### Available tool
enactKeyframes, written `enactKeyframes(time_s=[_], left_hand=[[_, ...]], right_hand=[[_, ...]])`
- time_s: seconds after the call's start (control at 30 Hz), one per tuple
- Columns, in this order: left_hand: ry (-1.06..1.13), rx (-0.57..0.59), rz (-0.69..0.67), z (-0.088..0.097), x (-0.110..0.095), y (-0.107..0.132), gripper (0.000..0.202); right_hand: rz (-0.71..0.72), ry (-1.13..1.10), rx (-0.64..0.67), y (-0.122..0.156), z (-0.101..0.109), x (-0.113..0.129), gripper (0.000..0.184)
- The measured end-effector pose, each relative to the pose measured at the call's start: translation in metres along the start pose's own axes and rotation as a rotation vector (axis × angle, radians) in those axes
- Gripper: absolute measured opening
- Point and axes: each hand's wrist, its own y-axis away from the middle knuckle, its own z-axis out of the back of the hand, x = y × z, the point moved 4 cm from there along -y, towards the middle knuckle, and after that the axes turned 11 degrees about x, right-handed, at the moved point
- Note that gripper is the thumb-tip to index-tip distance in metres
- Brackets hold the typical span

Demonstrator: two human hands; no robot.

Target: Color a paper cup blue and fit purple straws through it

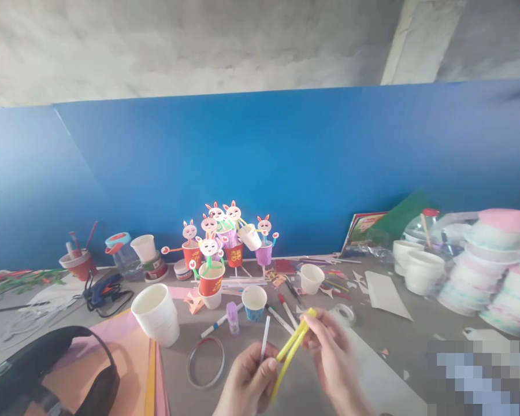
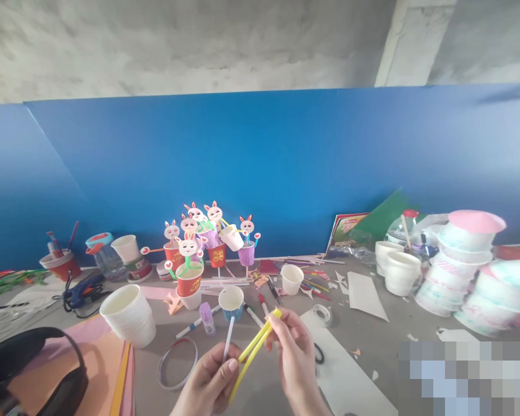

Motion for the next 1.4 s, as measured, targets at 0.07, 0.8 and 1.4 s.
enactKeyframes(time_s=[0.07,0.8,1.4], left_hand=[[-0.026,-0.034,-0.022,-0.001,-0.001,0.001,0.063],[0.094,-0.180,-0.127,0.001,0.006,0.001,0.058],[0.026,-0.116,-0.070,0.021,0.018,-0.007,0.057]], right_hand=[[0.003,-0.008,-0.021,0.000,0.002,0.000,0.030],[-0.057,0.031,0.055,-0.008,0.000,0.005,0.036],[-0.092,0.192,0.395,0.008,-0.027,-0.010,0.036]])
